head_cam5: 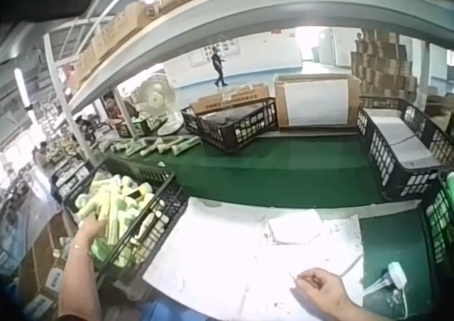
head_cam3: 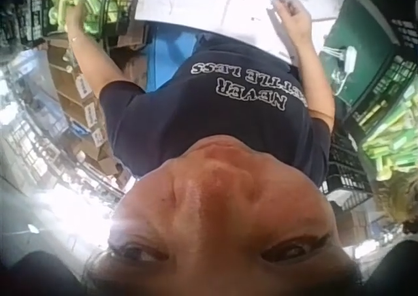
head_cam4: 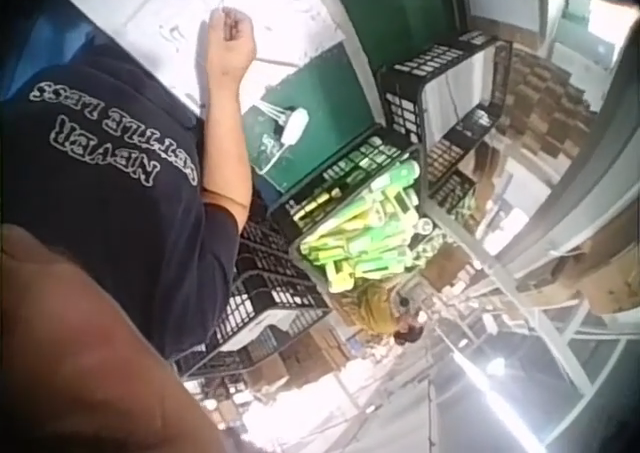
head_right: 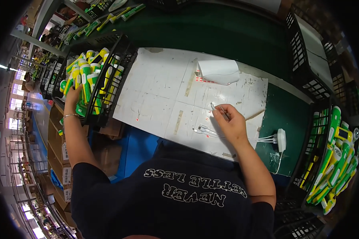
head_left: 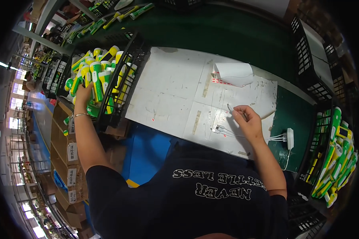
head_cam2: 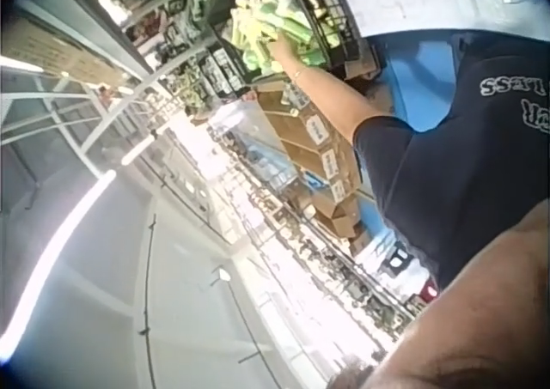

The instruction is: The recorder is assembling and testing small green and yellow handheld flashlights at a factory workstation, picking up components from a conveyor belt and placing finished units into a bin.

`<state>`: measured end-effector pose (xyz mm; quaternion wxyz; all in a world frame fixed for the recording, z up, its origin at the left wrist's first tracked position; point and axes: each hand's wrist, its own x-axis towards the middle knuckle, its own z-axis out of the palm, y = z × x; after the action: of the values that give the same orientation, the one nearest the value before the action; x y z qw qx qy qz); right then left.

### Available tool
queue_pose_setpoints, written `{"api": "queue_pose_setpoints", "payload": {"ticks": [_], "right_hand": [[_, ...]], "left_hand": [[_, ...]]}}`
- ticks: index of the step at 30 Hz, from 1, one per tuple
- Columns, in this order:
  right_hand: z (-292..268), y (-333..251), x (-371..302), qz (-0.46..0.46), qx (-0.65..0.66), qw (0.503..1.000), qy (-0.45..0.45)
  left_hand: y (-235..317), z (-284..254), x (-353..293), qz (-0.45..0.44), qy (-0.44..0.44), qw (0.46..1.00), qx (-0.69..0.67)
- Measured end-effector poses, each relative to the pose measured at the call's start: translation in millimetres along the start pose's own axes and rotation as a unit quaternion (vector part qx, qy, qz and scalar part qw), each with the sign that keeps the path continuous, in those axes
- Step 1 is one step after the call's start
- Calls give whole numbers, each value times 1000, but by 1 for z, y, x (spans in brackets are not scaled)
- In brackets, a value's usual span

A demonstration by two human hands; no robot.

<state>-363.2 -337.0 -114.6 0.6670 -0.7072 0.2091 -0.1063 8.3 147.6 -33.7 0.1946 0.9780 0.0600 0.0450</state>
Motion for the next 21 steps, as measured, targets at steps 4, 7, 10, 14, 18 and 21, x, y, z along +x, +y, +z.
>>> {"api": "queue_pose_setpoints", "payload": {"ticks": [4,7,10,14,18,21], "right_hand": [[7,12,-2,-56,-94,994,22],[21,2,-8,-176,-178,968,23],[27,10,-7,-275,-246,929,-30],[28,15,-3,-304,-264,913,-67],[13,23,-1,-280,-243,927,-57],[9,38,-2,-184,-157,962,-130]], "left_hand": [[75,18,-11,167,247,946,128],[178,30,-45,401,287,869,-43],[260,88,-70,429,71,875,-212],[297,191,1,316,36,945,-82],[346,246,79,40,57,997,41],[309,296,152,-86,155,983,-56]]}}
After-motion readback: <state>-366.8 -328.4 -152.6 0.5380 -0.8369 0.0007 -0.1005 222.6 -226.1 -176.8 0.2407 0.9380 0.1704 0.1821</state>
